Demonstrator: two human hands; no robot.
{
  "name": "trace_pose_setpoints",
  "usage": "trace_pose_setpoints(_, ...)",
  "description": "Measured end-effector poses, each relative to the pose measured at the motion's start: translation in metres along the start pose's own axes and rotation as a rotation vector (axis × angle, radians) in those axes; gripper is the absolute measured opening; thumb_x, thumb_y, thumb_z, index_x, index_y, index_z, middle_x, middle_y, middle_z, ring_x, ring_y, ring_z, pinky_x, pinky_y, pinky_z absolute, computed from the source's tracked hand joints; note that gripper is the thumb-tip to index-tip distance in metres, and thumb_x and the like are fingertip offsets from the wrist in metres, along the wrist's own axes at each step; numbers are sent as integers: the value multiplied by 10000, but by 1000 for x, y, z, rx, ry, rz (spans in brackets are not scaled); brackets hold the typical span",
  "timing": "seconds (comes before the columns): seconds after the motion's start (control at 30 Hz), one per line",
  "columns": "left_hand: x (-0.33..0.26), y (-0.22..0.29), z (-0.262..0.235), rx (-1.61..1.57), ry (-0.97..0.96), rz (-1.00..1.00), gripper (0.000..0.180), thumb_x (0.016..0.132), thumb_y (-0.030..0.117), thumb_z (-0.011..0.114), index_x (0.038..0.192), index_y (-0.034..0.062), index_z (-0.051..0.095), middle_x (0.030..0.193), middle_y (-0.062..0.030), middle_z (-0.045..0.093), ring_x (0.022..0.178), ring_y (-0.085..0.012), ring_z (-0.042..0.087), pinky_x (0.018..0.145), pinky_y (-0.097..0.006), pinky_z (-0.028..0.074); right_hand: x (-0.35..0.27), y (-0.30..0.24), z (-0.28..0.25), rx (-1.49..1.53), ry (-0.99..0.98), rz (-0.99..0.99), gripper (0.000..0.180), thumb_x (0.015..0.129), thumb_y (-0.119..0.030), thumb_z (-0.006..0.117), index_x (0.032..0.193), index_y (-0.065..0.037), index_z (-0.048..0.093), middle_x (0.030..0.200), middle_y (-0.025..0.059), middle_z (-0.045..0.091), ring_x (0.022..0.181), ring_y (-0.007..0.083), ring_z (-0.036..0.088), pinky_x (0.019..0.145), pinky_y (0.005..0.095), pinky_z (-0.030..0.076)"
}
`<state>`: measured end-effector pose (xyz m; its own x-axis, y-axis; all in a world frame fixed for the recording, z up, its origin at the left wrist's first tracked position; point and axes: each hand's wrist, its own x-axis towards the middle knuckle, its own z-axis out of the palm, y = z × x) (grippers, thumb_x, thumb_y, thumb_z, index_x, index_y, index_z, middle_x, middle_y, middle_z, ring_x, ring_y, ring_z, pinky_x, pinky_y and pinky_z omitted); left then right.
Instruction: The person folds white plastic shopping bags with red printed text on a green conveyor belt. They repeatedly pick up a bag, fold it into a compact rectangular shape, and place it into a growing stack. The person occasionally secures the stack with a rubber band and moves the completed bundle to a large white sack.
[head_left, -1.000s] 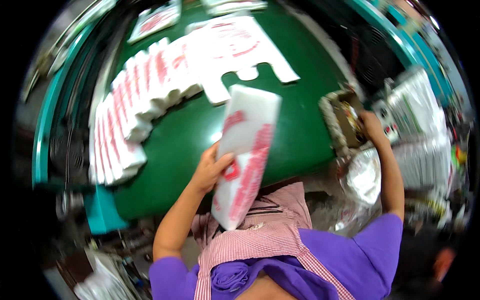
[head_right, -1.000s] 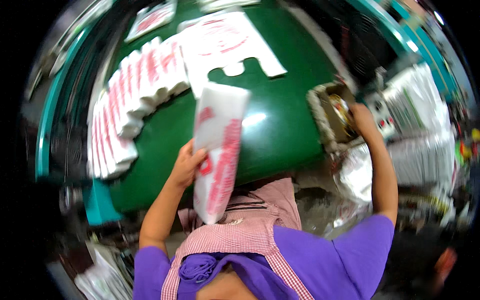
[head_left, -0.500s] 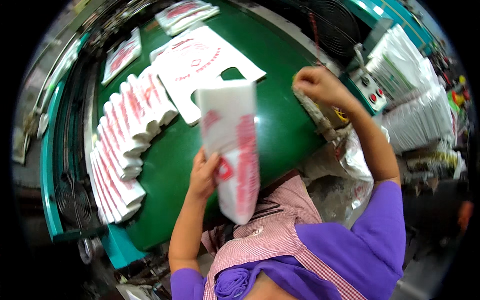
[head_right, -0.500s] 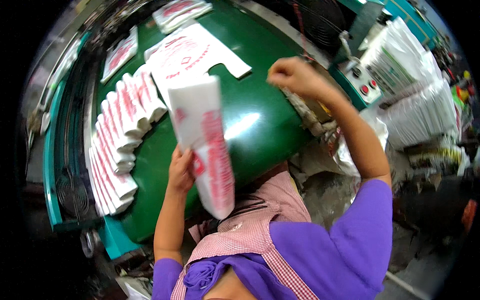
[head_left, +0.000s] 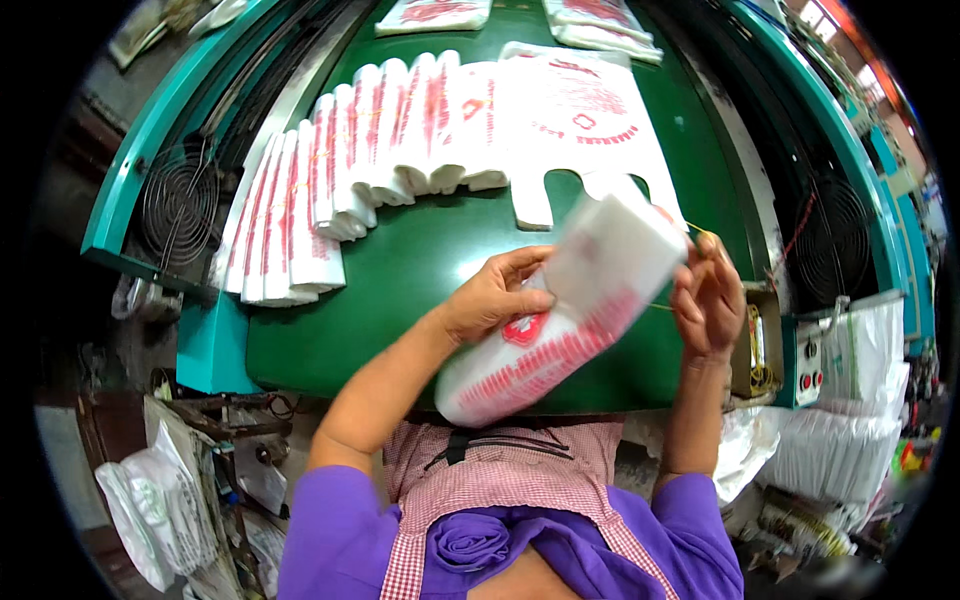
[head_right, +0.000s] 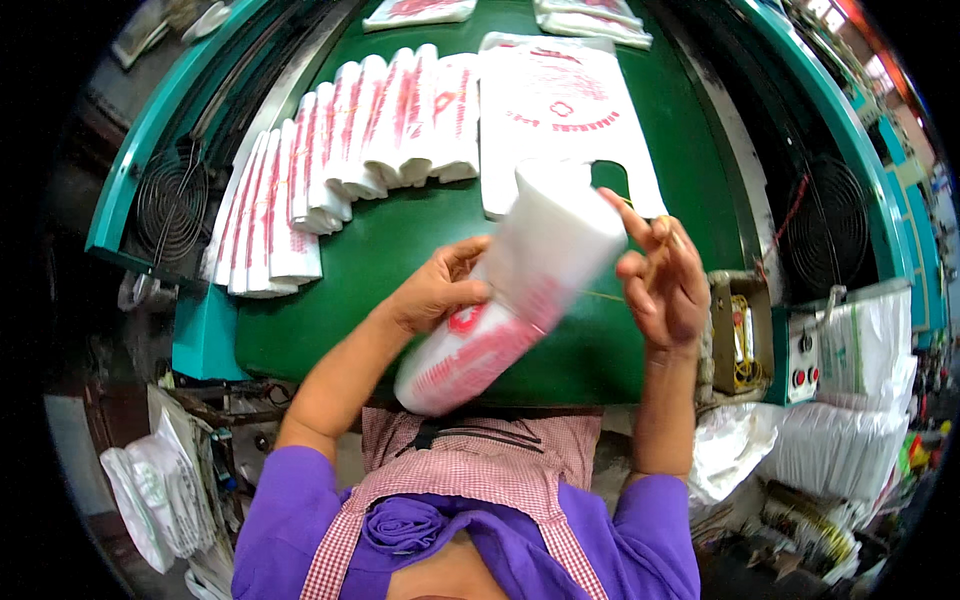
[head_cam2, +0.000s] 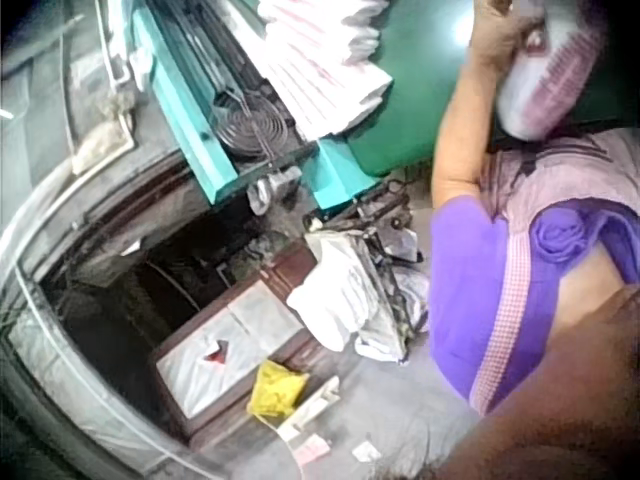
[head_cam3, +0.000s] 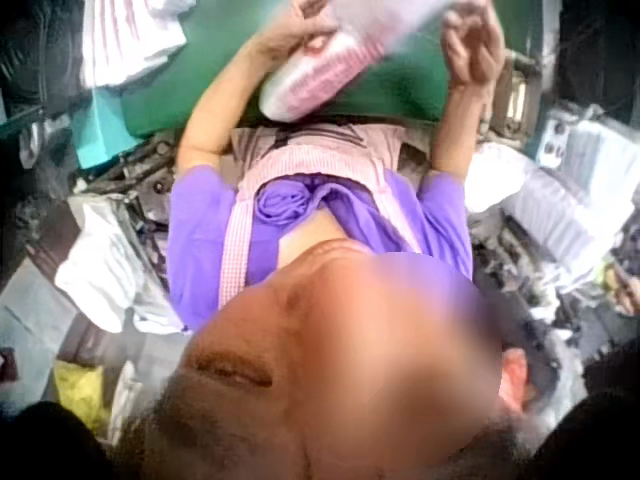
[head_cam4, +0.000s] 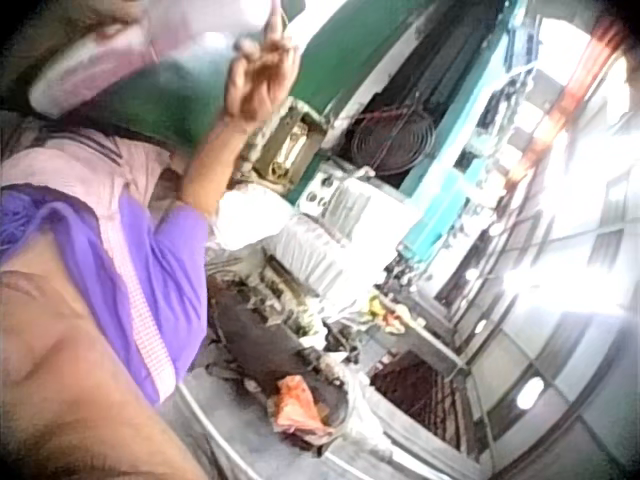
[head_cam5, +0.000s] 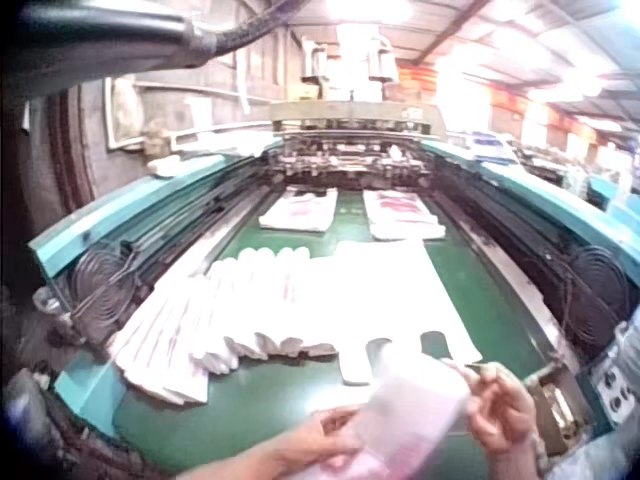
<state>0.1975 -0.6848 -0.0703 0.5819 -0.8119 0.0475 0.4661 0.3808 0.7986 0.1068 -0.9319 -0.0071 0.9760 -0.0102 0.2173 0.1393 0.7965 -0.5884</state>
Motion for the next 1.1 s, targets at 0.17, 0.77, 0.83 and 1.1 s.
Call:
trace_pose_setpoints(0.17, 17, 27, -62, 763, 347, 120, 382, 789, 54, 698, 1103, 38, 480, 913, -25, 536, 862, -93, 553, 747, -239, 478, 20, 36, 37, -1117, -738, 86, 249, 890, -239, 605, 856, 7, 628, 1143, 249, 609, 738, 249, 679, 642, 309, 532)
trace_pose_setpoints(0.77, 73, 177, -268, 1939, 820, -246, 457, 843, 203, 454, 1292, 211, 542, 1393, -66, 464, 1352, -269, 339, 1097, -611, 105, 356, 149, -113, -1371, 75, 259, 517, 842, -207, 587, 1267, 38, 422, 1031, 154, 597, 860, 186, 583, 752, 313, 486)
trace_pose_setpoints(0.83, 76, 174, -269, 1750, 845, -136, 466, 834, 117, 449, 1275, 222, 554, 1350, -85, 514, 1258, -248, 462, 1105, -555, 135, 374, 182, -83, -1203, 35, 243, 567, 873, -267, 571, 1310, 40, 380, 1089, 150, 581, 917, 196, 578, 818, 309, 476)
trace_pose_setpoints(1.1, 44, 170, -273, 1746, 620, 34, 473, 808, 69, 519, 1243, 249, 568, 1098, -82, 670, 1050, -241, 613, 1024, -436, 265, 354, 208, -41, -1481, -137, 394, 1191, 606, -400, 828, 1410, 102, 106, 1264, 285, 473, 1105, 303, 551, 988, 319, 408)
